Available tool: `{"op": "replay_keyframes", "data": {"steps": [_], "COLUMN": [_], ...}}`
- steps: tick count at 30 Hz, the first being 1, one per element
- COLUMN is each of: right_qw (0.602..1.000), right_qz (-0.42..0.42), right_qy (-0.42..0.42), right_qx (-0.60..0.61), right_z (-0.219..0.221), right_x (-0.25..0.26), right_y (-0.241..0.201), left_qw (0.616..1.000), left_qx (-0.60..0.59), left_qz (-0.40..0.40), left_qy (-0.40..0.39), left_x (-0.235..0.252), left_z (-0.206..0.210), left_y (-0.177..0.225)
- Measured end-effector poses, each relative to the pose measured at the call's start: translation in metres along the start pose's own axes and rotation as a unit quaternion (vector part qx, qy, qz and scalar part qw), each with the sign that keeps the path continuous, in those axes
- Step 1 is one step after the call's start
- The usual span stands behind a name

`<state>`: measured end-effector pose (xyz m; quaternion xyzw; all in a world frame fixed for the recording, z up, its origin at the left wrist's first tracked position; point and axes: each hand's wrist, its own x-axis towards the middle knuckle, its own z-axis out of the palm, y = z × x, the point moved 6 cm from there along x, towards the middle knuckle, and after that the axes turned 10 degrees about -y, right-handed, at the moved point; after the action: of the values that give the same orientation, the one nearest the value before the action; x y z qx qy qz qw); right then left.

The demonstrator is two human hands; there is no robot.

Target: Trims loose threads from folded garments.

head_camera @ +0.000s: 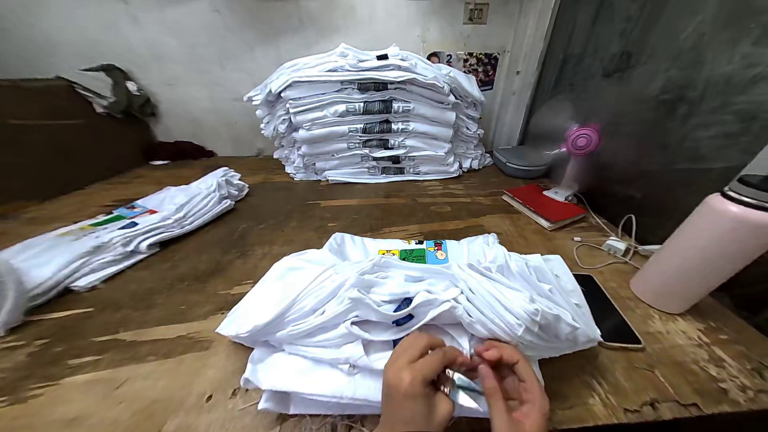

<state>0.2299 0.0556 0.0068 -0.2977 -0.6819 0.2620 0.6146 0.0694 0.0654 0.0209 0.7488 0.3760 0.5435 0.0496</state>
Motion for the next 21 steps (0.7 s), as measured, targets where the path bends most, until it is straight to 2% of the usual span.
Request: {"op": "replay_keyframes", "data": {"steps": [3, 6, 8, 10, 12, 16, 19, 21], "right_qw": [0.982, 0.958, 0.957, 0.966, 0.972, 0.971, 0.970, 0.967], "right_qz": [-0.065, -0.127, -0.140, -0.123, -0.109, -0.108, -0.117, -0.133], "right_qy": [-0.032, 0.033, 0.072, 0.103, 0.114, 0.121, 0.080, -0.038], "right_qx": [-0.176, -0.257, -0.244, -0.204, -0.174, -0.173, -0.197, -0.214], "right_z": [0.005, 0.010, 0.005, -0.002, -0.006, -0.003, -0.001, 0.003], "right_x": [-0.005, -0.010, -0.015, -0.016, -0.018, -0.018, -0.019, -0.024], "right_y": [-0.005, -0.008, -0.010, -0.012, -0.011, -0.011, -0.014, -0.011], "left_qw": [0.998, 0.996, 0.995, 0.996, 0.997, 0.993, 0.994, 0.995], "left_qx": [0.017, -0.019, -0.047, -0.023, 0.011, 0.017, 0.025, 0.025], "left_qz": [0.050, 0.053, 0.017, -0.008, -0.001, 0.027, 0.030, 0.002], "left_qy": [-0.040, -0.075, -0.083, -0.086, -0.075, -0.113, -0.100, -0.096], "left_x": [-0.012, -0.009, -0.004, 0.001, 0.003, 0.007, 0.009, 0.010], "left_z": [0.000, -0.002, -0.011, -0.019, -0.018, 0.003, -0.005, -0.027], "left_y": [0.005, 0.001, 0.000, -0.003, -0.008, -0.005, -0.001, -0.007]}}
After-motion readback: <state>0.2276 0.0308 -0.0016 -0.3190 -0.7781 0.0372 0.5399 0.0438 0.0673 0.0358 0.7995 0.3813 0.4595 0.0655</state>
